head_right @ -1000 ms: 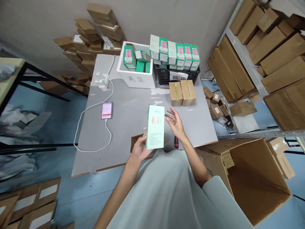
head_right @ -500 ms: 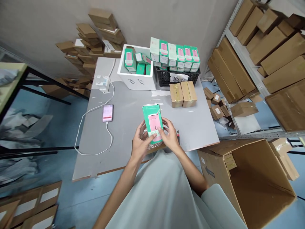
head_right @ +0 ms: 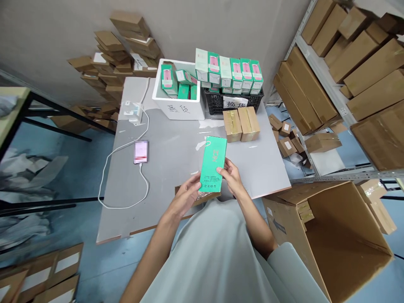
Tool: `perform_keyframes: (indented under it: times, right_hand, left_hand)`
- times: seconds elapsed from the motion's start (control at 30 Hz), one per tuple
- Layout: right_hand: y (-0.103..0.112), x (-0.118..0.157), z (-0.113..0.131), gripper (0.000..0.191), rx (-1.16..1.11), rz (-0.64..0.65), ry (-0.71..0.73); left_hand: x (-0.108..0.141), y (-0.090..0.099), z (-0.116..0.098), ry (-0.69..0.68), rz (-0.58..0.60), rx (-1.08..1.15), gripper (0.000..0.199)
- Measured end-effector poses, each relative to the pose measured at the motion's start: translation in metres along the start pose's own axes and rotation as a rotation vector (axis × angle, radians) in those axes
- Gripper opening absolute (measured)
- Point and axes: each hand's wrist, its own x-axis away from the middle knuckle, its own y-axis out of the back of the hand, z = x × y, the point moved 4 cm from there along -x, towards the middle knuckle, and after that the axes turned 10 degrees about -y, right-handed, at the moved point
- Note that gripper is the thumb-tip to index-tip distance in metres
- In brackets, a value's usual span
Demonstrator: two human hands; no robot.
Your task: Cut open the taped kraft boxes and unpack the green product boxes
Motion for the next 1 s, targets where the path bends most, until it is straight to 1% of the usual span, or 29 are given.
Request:
perform_keyframes:
  times: [0.07, 0.13, 0.2, 0.27, 0.33, 0.4, 0.47, 0.53, 0.6, 0.7, 0.77, 0.83, 0.9, 1.0]
  right_hand:
    - [-0.001, 0.001, 0.002, 0.073, -0.019, 0.031, 0.006]
    - [-0.002, 0.002, 0.004, 0.075, 0.000, 0.046, 0.019]
    - [-0.003, 0.002, 0.005, 0.078, 0.049, 0.052, 0.032]
    - [-0.004, 0.002, 0.007, 0.086, 0.107, 0.019, 0.050]
    - [-0.004, 0.002, 0.010, 0.100, 0.150, -0.053, 0.072]
    - [-0.005, 0.003, 0.014, 0.113, 0.188, -0.128, 0.088]
    - [-0.006, 0.002, 0.016, 0.116, 0.228, -0.177, 0.084]
    - [-0.006, 0.000, 0.016, 0.112, 0.234, -0.198, 0.069]
    - [-0.003, -0.003, 0.014, 0.106, 0.194, -0.187, 0.067]
    - [0.002, -0.005, 0.010, 0.100, 0.140, -0.141, 0.092]
    - [0.004, -0.006, 0.007, 0.100, 0.138, -0.114, 0.105]
    - [0.003, -0.006, 0.005, 0.099, 0.148, -0.091, 0.113]
    - [0.001, -0.005, 0.006, 0.098, 0.157, -0.082, 0.122]
    - [-0.004, 0.000, 0.009, 0.098, 0.175, -0.123, 0.132]
  left_hand:
    - [0.003, -0.002, 0.005, 0.086, 0.062, 0.058, 0.083]
    - [0.006, -0.005, 0.006, 0.093, 0.050, 0.065, 0.078]
    - [0.007, -0.009, 0.005, 0.060, -0.003, 0.043, 0.075]
    - [0.006, -0.012, 0.002, 0.002, -0.061, -0.014, 0.074]
    - [0.006, -0.014, -0.001, -0.062, -0.141, -0.140, 0.071]
    - [0.007, -0.014, -0.004, -0.109, -0.245, -0.315, 0.069]
    - [0.009, -0.014, -0.005, -0.148, -0.309, -0.440, 0.071]
    - [0.011, -0.014, -0.005, -0.189, -0.291, -0.432, 0.073]
    - [0.011, -0.010, -0.005, -0.191, -0.220, -0.315, 0.071]
    - [0.012, -0.002, -0.003, -0.075, -0.124, -0.123, 0.066]
    - [0.013, 0.004, -0.002, -0.004, -0.096, -0.055, 0.066]
    - [0.012, 0.007, -0.001, 0.012, -0.102, -0.037, 0.068]
    - [0.012, 0.006, 0.001, -0.006, -0.122, -0.048, 0.070]
    - [0.010, 0.000, 0.004, -0.099, -0.197, -0.130, 0.069]
